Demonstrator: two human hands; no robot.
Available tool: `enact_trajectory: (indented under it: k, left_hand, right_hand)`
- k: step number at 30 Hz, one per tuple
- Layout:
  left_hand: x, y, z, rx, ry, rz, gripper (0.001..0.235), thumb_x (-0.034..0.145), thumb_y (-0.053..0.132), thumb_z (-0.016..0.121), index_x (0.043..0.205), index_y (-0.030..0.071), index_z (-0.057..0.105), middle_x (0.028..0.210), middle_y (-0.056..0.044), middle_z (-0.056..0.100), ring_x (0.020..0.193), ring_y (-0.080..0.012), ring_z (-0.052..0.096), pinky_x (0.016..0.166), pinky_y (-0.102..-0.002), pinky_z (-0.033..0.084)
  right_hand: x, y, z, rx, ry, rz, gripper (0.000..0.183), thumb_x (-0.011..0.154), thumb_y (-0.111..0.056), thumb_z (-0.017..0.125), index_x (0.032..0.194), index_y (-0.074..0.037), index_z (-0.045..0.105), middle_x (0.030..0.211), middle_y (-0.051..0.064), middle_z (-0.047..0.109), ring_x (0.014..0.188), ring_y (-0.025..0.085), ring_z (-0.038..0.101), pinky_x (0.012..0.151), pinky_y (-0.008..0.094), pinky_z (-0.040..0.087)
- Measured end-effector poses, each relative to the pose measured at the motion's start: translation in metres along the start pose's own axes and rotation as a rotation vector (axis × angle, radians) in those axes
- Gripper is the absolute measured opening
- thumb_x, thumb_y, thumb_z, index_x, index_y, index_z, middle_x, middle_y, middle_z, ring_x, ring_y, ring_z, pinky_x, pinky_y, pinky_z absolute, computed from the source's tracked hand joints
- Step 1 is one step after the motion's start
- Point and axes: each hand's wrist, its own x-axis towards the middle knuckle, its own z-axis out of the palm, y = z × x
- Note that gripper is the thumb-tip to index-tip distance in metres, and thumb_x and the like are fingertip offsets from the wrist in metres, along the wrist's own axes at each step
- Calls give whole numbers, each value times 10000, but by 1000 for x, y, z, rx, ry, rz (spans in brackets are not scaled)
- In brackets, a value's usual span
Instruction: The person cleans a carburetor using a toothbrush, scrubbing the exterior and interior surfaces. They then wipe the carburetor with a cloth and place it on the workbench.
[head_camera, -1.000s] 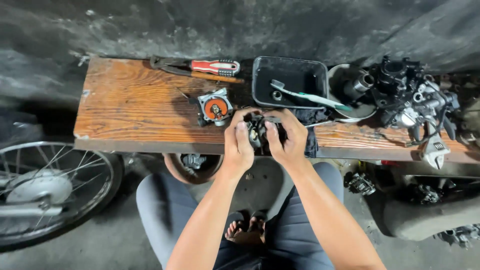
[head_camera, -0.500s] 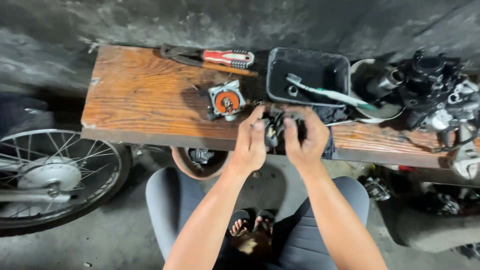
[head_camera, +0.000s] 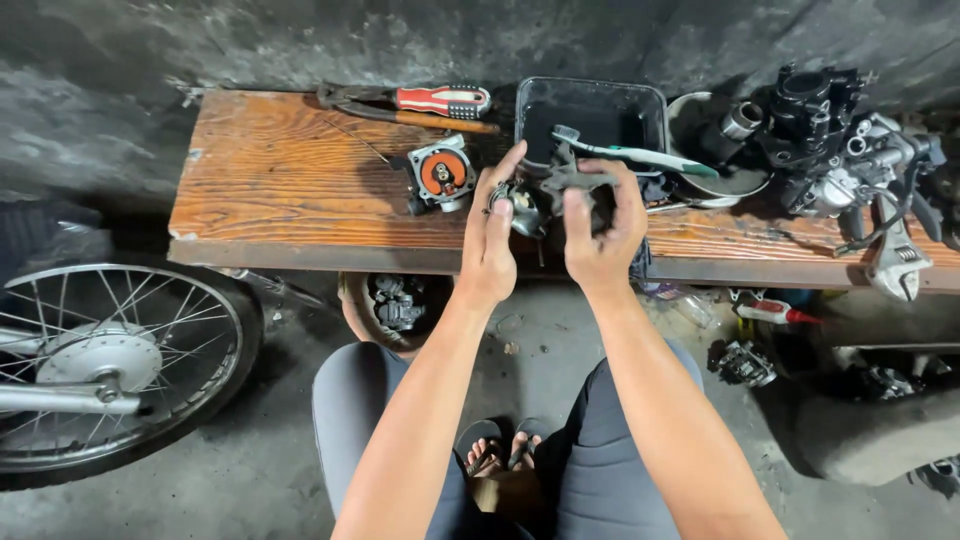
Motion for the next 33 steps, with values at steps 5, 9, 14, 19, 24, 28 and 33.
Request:
enact_trajectory:
  k: [5,9,14,19,24,28,33]
  left_hand:
    - [3,7,1,9,20,83,454,1146,284,337,1528,109,508,1231,-79,558,1194,-198,551,1150,-419,394]
    - [6,10,-1,6,43,115,427,1137,285,364,1470,100,556,1179,-73,533,1127,-205,557,1096,-388,424]
    - [0,1,-3,27,60,101,392,1129,314,430,1432,126,594,1261,-84,511,1267,-225,505,1185,-448,318]
    - [3,5,1,-8,31,97,387,1118,326,500,1407,90,603,1369,-132,569,1365,-287,525,1220,-480,302]
    - [2,8,-1,-58,32,88,361,1114,286,509,1386,74,615,1318,-141,589,1300,-256,557,1148,-450,383]
    - [1,6,-3,-63,49,75,378,1118,329,501,1363,68,621,1308,-138,602,1283,-260,574,1137,-440,394]
    - [-2,7,-2,-46,72,63,425,1112,406,491,1376,93,602,1307,-105,598,1269,-228,571,1137,-424,400]
  right_hand:
    - [-4,-1,4,8,-48,-107,178,876,-136,776,944,-14,666,859,128,628,708,289,614,669,388,493]
    - [-9,0,1,-39,-81,-198,188,778,-135,853,870,-40,719,827,114,638,676,297,628,630,377,522]
    - [-9,-15,3,-40,-102,-222,124,794,-87,821,868,-32,737,812,122,621,615,295,594,574,371,516]
    - [-6,-34,3,-77,-52,-115,90,840,-36,758,926,-26,731,774,113,612,581,272,575,522,359,484]
    - [-7,-38,4,-63,-44,98,79,818,0,730,869,-36,683,733,118,615,609,285,624,545,327,486]
    - [-3,-46,9,-58,-6,314,97,828,6,694,865,21,606,700,160,581,671,162,597,571,349,491]
    - [0,-42,3,-149,139,425,131,872,-27,683,906,-1,559,738,185,567,791,177,567,642,390,482]
